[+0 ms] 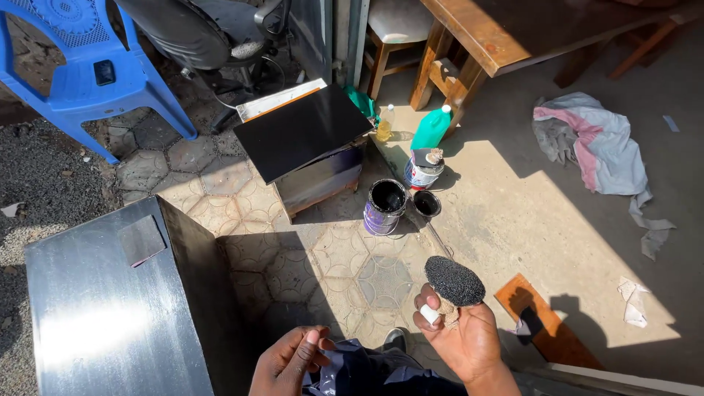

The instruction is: Applying black paint or finish to a furniture panel using a sponge

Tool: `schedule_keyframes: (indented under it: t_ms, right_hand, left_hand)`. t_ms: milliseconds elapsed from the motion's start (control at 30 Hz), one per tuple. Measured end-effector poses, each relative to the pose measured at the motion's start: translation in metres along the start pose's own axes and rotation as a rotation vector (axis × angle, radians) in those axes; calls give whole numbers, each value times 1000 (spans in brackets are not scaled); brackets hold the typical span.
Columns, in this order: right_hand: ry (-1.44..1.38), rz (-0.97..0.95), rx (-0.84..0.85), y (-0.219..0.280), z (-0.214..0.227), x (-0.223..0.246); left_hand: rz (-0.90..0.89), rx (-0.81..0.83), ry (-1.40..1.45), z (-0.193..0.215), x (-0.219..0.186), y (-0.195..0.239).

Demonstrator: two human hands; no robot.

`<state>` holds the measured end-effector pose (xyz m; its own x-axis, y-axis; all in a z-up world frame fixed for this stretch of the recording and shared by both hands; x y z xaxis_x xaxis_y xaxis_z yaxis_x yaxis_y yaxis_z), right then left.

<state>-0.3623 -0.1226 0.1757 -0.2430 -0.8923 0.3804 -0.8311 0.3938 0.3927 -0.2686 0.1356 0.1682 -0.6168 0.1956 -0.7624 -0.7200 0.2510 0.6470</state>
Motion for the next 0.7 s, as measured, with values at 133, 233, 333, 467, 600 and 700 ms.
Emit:
schedule_keyframes:
  t_ms: [133,233,333,467,600,700]
  right_hand:
    - [-43,-33,53,3,16,43]
    - [-19,-37,54,2,41,80]
    - [9,-86,22,-8,68,116]
    - [13,-160,-26,-39,94,153]
    - [25,-226,38,-69,85,171]
    - [16,-211,2,-93,79,182]
  left_hand:
    - [-74,86,-81,-58,-4,-9]
    - [-92,88,-130,-109,-20,-3]
    - [-218,123,-158,-161,-48,1]
    - [-243,116,-180,-207,-61,-12]
    - [-206,93,-179,-229,-60,-31]
    - [-178,104,-170,-248,-71,-53]
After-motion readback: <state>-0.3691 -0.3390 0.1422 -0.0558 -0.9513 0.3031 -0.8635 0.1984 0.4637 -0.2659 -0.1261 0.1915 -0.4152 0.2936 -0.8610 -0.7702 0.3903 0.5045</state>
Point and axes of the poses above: each hand's wrist, its own y-axis away from the middle knuckle, its own z-axis out of the back of the hand, x = y × z, the point moved 10 cm from there along -y, towards the middle knuckle, and after that the axes turned 4 degrees about -x, right-handed, at the moved point
